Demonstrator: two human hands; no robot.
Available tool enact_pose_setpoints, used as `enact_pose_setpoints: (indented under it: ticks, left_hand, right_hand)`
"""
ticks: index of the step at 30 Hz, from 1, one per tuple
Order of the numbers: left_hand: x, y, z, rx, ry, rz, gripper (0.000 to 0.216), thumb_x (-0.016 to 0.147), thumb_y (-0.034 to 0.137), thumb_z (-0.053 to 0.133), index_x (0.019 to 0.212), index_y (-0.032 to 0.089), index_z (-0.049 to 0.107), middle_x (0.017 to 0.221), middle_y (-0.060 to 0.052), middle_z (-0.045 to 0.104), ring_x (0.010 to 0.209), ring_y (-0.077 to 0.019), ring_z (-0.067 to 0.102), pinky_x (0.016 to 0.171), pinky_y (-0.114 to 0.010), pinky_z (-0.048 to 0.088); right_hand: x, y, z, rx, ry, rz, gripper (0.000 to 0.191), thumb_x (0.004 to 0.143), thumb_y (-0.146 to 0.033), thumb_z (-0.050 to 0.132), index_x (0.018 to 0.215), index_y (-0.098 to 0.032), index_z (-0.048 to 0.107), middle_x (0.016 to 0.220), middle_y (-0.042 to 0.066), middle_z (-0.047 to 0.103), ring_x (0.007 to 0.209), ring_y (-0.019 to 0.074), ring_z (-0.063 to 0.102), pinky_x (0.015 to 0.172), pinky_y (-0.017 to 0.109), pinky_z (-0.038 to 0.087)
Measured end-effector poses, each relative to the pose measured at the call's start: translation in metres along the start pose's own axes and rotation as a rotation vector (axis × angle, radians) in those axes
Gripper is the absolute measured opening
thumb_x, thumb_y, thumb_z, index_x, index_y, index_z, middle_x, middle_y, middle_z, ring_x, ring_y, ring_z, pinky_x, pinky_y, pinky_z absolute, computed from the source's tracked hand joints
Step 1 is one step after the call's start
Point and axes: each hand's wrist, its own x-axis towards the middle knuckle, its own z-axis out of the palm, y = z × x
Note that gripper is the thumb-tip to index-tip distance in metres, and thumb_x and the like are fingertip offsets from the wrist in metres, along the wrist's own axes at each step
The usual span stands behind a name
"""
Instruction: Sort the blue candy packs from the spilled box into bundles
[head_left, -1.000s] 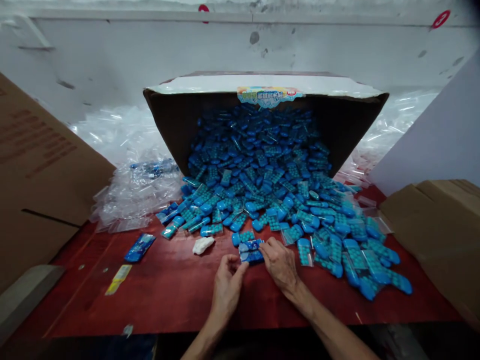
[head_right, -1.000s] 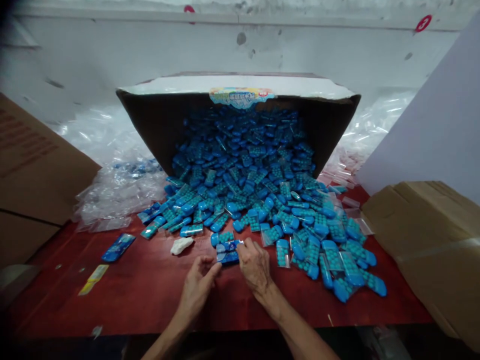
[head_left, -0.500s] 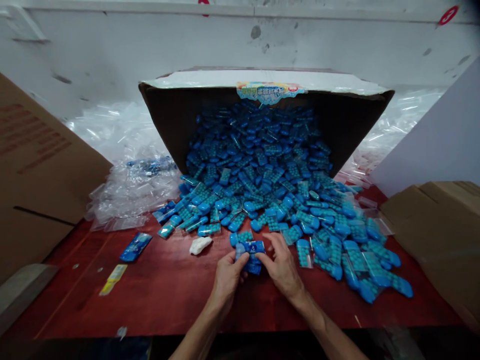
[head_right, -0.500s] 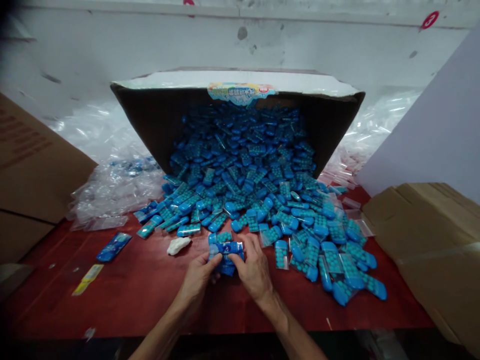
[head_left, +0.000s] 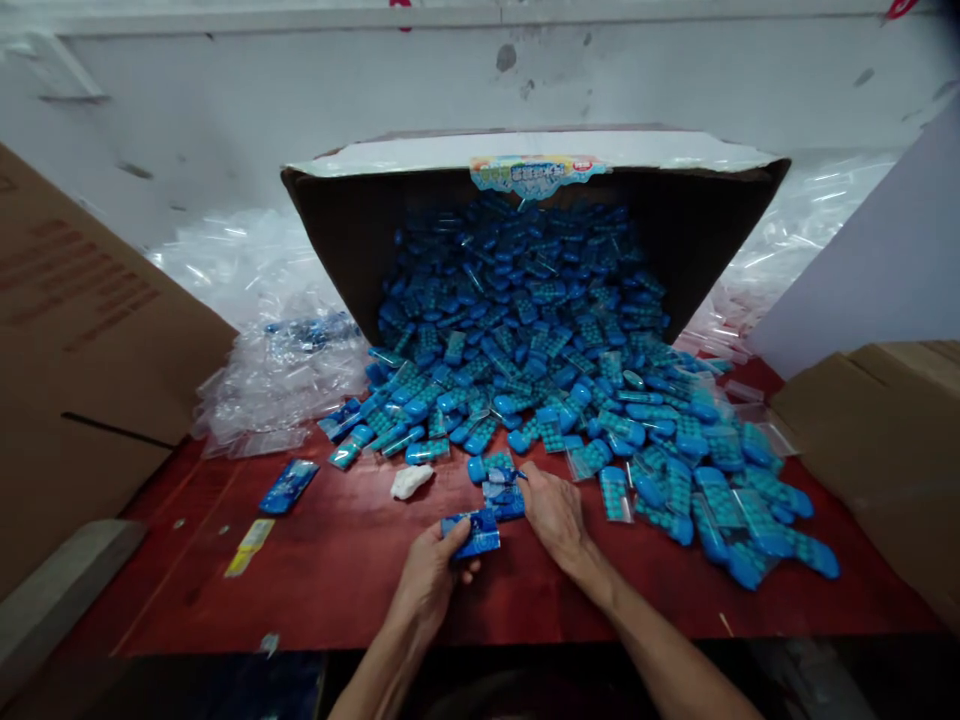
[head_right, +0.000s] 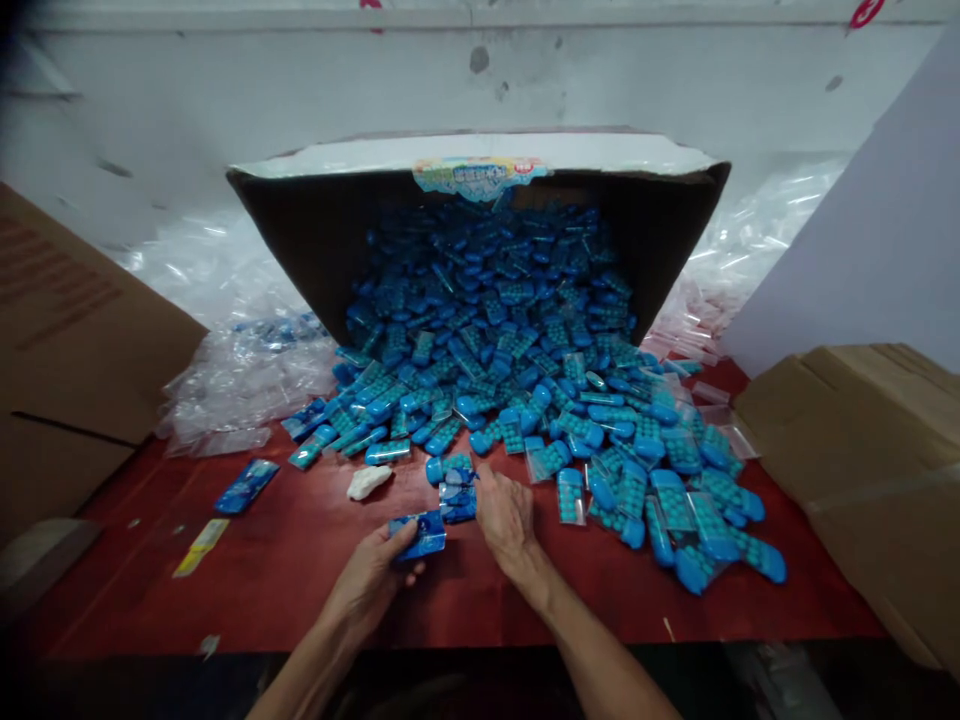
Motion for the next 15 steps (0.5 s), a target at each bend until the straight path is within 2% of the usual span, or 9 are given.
enact_pose_setpoints:
  ticks: [3,8,12,15]
  left_hand:
    - [0.002,-0.001,0.004,0.049,0.038,0.053,0.028,0.060,0.037,0.063,0.065,0.014,0.050,0.049,0.002,0.055,0.035,-0.0076,0.047,0.033,-0.017,0.031]
    - [0.024,0.004,0.025,0.375,0.102,0.236,0.022,0.063,0.036,0.057,0.063,0.016,0.051,0.041,0.005,0.049,0.033,-0.0099,0.043,0.035,-0.020,0.031]
    - [0.033,0.011,0.037,0.684,0.167,0.535,0.015,0.066,0.030,0.056,0.071,0.017,0.056,0.058,0.000,0.057,0.056,-0.0156,0.054,0.053,-0.025,0.039]
    - [0.024,0.015,0.041,1.007,0.279,0.616,0.024,0.068,0.030,0.054,0.088,0.017,0.057,0.076,-0.006,0.060,0.069,-0.0204,0.056,0.060,-0.028,0.039]
  right_hand:
    - [0.000,0.001,0.000,0.035,0.020,-0.021,0.019,0.081,-0.028,0.042,0.090,-0.023,0.058,0.079,0.005,0.065,0.073,0.0180,0.059,0.058,0.024,0.034]
    - [0.006,0.009,-0.017,0.170,0.087,-0.050,0.022,0.080,-0.031,0.040,0.078,-0.019,0.059,0.068,0.002,0.060,0.063,0.0149,0.054,0.057,0.023,0.036]
    - [0.005,0.017,-0.033,0.316,0.163,-0.054,0.022,0.079,-0.034,0.041,0.075,-0.017,0.055,0.076,0.003,0.056,0.071,0.0152,0.052,0.065,0.024,0.039]
    - [0.000,0.023,-0.039,0.419,0.148,-0.036,0.023,0.080,-0.035,0.040,0.070,-0.017,0.051,0.065,-0.001,0.052,0.062,0.0133,0.049,0.059,0.023,0.040]
